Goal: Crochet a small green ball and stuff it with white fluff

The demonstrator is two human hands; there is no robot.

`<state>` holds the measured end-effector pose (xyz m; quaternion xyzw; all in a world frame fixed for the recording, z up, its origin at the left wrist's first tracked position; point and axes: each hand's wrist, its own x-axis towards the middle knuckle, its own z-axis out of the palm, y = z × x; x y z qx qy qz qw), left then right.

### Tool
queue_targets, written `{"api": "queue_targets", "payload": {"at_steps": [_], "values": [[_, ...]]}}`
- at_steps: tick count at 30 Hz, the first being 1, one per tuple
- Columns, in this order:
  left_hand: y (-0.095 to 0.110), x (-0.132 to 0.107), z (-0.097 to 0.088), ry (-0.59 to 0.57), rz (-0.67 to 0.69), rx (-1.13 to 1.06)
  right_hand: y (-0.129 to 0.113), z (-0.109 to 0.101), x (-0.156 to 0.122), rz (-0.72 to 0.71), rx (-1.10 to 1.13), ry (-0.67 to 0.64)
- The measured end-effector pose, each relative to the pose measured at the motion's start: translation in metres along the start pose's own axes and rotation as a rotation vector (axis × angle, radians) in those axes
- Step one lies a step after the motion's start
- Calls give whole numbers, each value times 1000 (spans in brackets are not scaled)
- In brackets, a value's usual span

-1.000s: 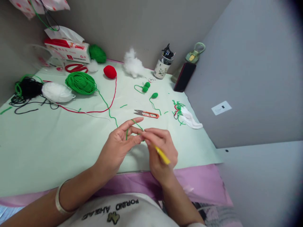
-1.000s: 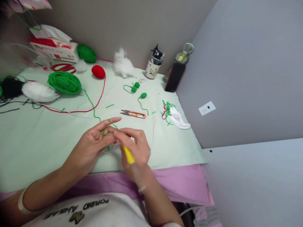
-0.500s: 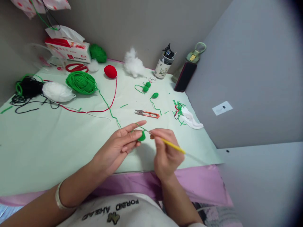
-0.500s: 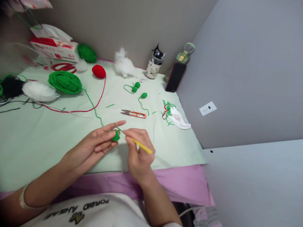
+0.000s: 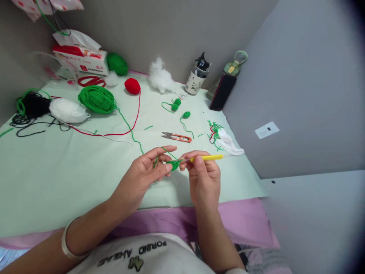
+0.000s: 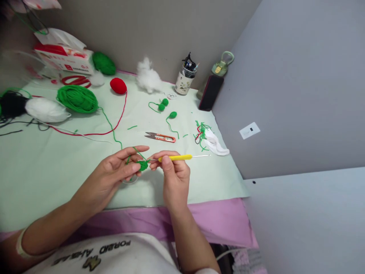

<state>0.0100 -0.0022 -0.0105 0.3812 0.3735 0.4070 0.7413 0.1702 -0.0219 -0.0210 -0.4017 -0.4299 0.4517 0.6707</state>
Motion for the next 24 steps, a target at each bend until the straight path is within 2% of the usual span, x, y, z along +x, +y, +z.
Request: {"api": "queue_targets", "payload": {"at_steps": [4,8,15,18,21,24], "values": [[3,-2,1,25,28,24,-5,0,-1,-65,-92,-6],[5,-2,3,99,69,99,-10,1,-8,-185,-331,-24],[2,-4,8,232,227,290,-11,2,-15,-604,-708,-150],[2,-7,13,266,267,336,-6,2,-15,-742,-830,-164],[3,-7,13,205,158,203,2,0,-16,-826,-938,-149],[4,-3,8,37,-59,-71,7,-2,-16,-847,-968,-122]]}}
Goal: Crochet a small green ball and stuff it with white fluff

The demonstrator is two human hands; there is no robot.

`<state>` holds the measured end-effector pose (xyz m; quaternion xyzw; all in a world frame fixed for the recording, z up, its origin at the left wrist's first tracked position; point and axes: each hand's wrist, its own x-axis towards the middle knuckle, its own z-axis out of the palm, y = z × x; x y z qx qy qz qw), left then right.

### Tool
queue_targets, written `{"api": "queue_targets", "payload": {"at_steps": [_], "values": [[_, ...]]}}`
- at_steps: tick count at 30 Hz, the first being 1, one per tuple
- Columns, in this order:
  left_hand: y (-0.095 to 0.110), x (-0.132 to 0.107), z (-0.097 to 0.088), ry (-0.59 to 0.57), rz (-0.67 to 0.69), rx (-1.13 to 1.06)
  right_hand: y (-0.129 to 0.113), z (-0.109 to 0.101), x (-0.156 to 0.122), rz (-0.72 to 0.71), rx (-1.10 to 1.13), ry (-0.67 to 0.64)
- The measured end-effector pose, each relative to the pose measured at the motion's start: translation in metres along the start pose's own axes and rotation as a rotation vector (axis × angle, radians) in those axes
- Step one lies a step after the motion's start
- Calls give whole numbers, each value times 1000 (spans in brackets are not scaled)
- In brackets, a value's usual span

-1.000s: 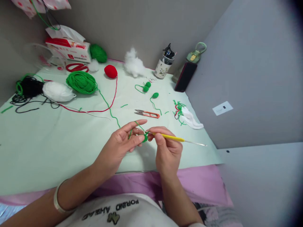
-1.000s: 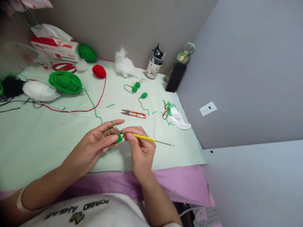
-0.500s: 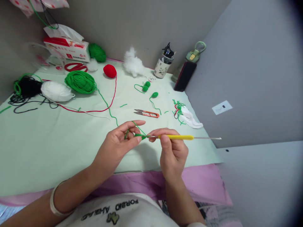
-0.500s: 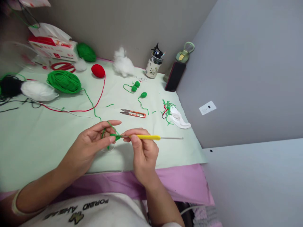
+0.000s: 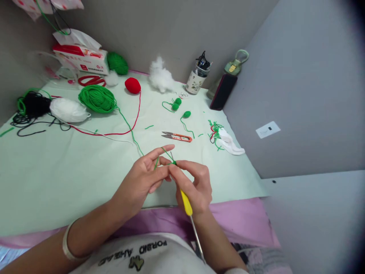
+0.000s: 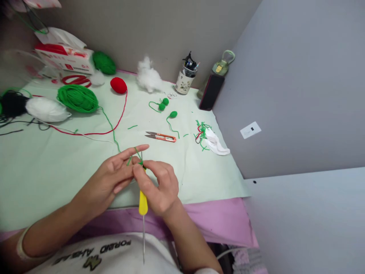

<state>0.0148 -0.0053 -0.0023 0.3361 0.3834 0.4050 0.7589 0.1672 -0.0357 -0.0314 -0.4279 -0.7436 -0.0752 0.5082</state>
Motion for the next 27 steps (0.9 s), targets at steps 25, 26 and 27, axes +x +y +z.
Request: {"api": "queue_targets", "payload": {"at_steps": [25,26,27], "values": [[3,10,-6,-31,-69,-196,6,-2,15,579,576,115],[3,9,-6,-13,-44,-159,6,-1,16,627,647,104],[2,9,-6,-2,-22,-113,7,-1,17,648,691,79]]}}
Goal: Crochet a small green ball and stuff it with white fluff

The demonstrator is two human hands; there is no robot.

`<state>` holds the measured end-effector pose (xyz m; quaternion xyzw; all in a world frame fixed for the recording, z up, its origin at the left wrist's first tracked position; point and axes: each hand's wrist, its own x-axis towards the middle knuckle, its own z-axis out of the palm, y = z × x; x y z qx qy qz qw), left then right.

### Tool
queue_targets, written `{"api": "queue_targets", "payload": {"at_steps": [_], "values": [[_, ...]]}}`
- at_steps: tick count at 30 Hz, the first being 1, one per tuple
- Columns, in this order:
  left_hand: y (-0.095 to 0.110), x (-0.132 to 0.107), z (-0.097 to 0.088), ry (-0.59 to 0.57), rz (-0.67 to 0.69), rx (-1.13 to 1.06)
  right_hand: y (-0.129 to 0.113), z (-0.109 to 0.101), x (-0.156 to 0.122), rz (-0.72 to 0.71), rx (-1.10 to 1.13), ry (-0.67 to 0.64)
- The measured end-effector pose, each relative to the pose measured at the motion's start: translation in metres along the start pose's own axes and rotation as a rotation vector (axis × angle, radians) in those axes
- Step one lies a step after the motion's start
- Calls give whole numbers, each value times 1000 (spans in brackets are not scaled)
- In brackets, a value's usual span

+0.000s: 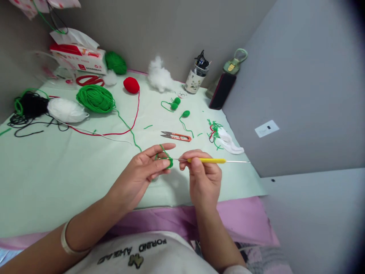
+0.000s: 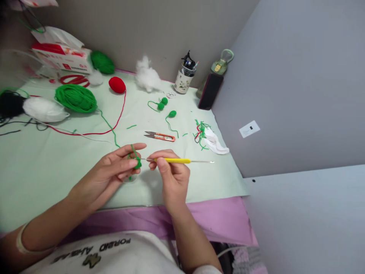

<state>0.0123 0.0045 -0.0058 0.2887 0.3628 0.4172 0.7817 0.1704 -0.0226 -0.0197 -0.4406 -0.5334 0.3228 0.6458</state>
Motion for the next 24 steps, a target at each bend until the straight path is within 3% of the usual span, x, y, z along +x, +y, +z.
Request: {"api": "queue_targets", "payload": {"at_steps": [8,15,24], "values": [[-2,-4,-1,-8,38,157,2,-3,1,147,122,-27],[-1,-4,1,2,75,169,0,-3,1,130,183,-44],[0,-2,-2,-114,-72,8,2,-5,1,81,203,-17]]}}
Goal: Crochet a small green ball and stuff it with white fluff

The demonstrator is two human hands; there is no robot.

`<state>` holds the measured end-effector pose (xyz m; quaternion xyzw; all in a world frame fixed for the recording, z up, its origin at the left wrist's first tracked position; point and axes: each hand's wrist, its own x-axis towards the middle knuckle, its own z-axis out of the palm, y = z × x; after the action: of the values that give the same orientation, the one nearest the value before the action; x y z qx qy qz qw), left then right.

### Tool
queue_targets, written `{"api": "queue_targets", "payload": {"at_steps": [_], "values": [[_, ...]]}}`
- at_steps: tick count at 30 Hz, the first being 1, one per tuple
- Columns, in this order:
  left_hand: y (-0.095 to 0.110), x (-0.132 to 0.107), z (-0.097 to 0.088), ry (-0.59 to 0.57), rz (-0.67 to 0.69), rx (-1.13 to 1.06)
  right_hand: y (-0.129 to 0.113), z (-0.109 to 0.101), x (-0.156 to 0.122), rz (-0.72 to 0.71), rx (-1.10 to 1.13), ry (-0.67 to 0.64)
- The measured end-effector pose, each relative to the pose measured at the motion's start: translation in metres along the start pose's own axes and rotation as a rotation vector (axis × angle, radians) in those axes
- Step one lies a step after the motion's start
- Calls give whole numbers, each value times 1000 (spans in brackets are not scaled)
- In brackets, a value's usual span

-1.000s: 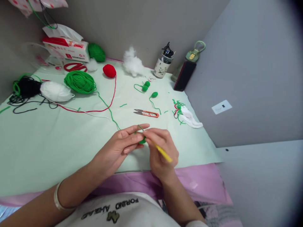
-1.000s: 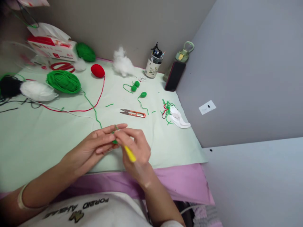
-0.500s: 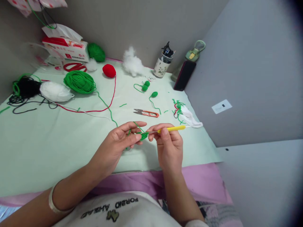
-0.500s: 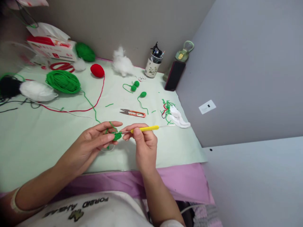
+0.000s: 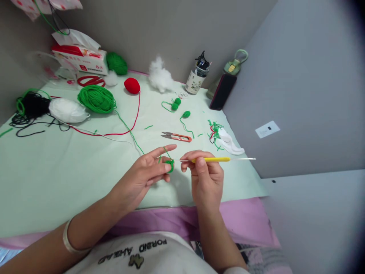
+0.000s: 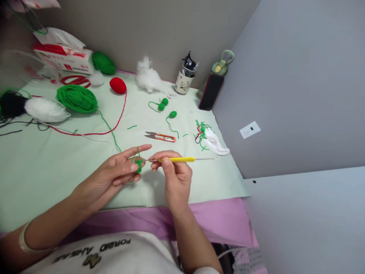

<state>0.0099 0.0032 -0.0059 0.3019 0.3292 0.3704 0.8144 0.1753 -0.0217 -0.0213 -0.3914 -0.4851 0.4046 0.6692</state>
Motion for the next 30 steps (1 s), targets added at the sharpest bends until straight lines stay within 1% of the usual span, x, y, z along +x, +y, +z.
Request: {"api": "queue_targets", "payload": {"at_steps": [3,5,7,9,12,16,20,24,27,30], "values": [[-2,-1,-4,-68,-18,-29,-2,-2,3,124,101,49],[-4,-1,-4,-59,2,12,-2,-1,3,207,171,40],[-7,-1,-2,-23,40,77,-1,0,1,220,183,9],[-9,-1,0,-1,80,133,2,2,-3,170,116,-13],[-10,-1,2,3,120,179,5,3,-7,91,14,-13],[-8,-2,1,15,147,187,4,2,-6,77,48,4],[-6,-2,-1,46,134,196,2,1,-2,94,115,-8],[-6,-3,-2,76,139,227,0,0,-4,61,60,-21],[-7,-3,-3,91,164,266,-4,1,-7,-41,-92,-22],[-8,-3,-1,137,219,295,-6,1,-11,-211,-306,-44]]}}
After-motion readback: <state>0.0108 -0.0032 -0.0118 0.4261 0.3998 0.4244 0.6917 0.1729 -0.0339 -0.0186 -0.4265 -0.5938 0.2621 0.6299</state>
